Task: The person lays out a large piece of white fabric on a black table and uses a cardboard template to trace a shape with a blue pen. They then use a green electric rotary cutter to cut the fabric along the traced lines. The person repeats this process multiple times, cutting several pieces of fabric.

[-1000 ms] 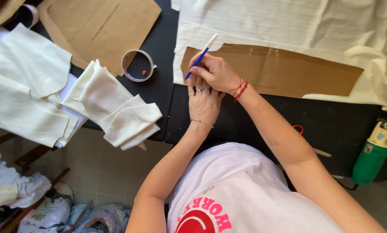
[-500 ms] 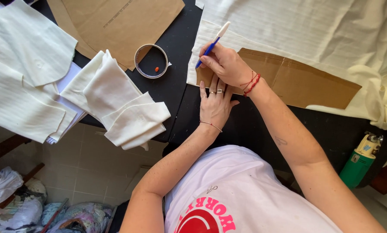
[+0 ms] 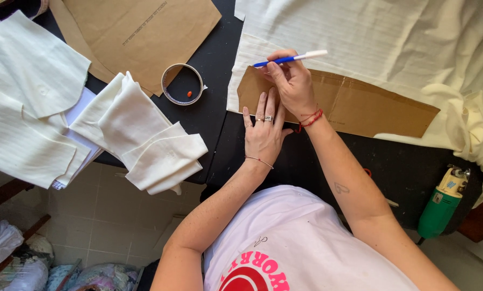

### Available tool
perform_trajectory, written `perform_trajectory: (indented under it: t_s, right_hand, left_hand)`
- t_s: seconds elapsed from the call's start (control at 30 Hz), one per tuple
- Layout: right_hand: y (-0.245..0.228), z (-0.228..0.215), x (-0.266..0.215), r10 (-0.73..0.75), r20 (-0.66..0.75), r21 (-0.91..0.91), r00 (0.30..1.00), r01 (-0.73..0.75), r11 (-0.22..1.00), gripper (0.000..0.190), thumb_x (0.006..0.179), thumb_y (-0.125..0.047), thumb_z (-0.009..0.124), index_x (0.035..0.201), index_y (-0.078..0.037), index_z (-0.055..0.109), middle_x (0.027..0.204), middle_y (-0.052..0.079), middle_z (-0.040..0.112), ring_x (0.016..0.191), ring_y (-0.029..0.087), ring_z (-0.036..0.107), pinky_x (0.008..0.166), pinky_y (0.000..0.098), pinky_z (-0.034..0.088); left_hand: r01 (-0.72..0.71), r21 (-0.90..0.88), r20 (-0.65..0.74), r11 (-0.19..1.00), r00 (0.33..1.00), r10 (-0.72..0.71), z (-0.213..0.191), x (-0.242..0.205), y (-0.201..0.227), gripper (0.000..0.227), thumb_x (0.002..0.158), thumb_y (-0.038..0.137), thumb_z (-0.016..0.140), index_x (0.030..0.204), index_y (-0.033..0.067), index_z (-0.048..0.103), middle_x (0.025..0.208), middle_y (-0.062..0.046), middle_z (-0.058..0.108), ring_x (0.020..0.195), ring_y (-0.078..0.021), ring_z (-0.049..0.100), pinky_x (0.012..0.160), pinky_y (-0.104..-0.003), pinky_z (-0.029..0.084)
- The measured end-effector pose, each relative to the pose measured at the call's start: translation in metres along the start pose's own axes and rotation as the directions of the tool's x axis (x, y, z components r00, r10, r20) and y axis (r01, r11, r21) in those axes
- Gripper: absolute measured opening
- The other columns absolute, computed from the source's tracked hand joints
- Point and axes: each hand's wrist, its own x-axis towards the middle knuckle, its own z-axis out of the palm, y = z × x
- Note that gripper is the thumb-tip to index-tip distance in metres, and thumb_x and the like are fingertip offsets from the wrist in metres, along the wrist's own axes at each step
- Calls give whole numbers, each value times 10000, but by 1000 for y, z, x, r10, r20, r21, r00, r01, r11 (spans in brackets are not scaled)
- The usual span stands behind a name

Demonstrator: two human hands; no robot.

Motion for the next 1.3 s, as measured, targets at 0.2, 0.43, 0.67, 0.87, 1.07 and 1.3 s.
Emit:
perform_trajectory:
  t_s: [0.2, 0.43, 0.67, 0.87, 1.07, 1.3]
  right_hand:
    - [11, -2, -15, -14, -239, -106, 971, -12, 994, 110, 878, -75, 531, 975, -26, 550, 859, 108, 628, 851, 150, 612, 724, 252, 518]
    - [24, -37, -32, -53, -364, -212, 930, -27, 977, 58, 854, -57, 557, 896, -23, 579, 838, 110, 598, 773, 196, 628, 647, 268, 528]
    - [23, -62, -25, 58, -352, -108, 934, -102, 989, 88, 871, -95, 527, 908, -16, 526, 777, 91, 582, 744, 175, 637, 661, 229, 537]
    - [26, -72, -34, 50, -415, -114, 909, -106, 988, 92, 877, -103, 515, 906, -16, 514, 733, 113, 595, 712, 163, 633, 643, 227, 537]
    - [30, -117, -75, 58, -543, -82, 838, -122, 989, 108, 877, -97, 501, 939, -9, 508, 751, 151, 605, 743, 208, 638, 663, 265, 545]
    - [59, -222, -153, 69, -700, -66, 711, -161, 985, 96, 914, -100, 462, 976, -27, 452, 804, 139, 591, 791, 182, 623, 713, 232, 525]
  left_hand:
    - [11, -88, -65, 996, 998, -17, 1, 4, 5, 792, 614, 511, 659, 1274, 174, 379, 1394, -125, 241, 1306, -293, 202, 994, -563, 189]
    - [16, -47, -91, 999, 996, -20, -1, 12, 10, 645, 640, 494, 626, 1176, 169, 473, 1380, -133, 273, 1262, -381, 263, 866, -565, 386]
    - [0, -46, -68, 999, 998, -4, -3, 16, 10, 595, 643, 502, 621, 1123, 169, 506, 1373, -134, 285, 1244, -403, 277, 803, -567, 430]
    - [-6, -16, -48, 1000, 999, 5, -2, 18, 13, 532, 673, 466, 621, 1111, 183, 514, 1370, -123, 296, 1240, -398, 280, 781, -560, 442]
    - [6, 61, 29, 998, 1000, -8, -6, 20, 21, 526, 700, 496, 600, 1109, 174, 523, 1372, -124, 288, 1248, -379, 258, 811, -546, 428]
    - [89, 99, 39, 991, 995, -93, 16, 24, 53, 460, 736, 354, 637, 1087, 99, 485, 1346, -189, 281, 1233, -396, 277, 828, -540, 421]
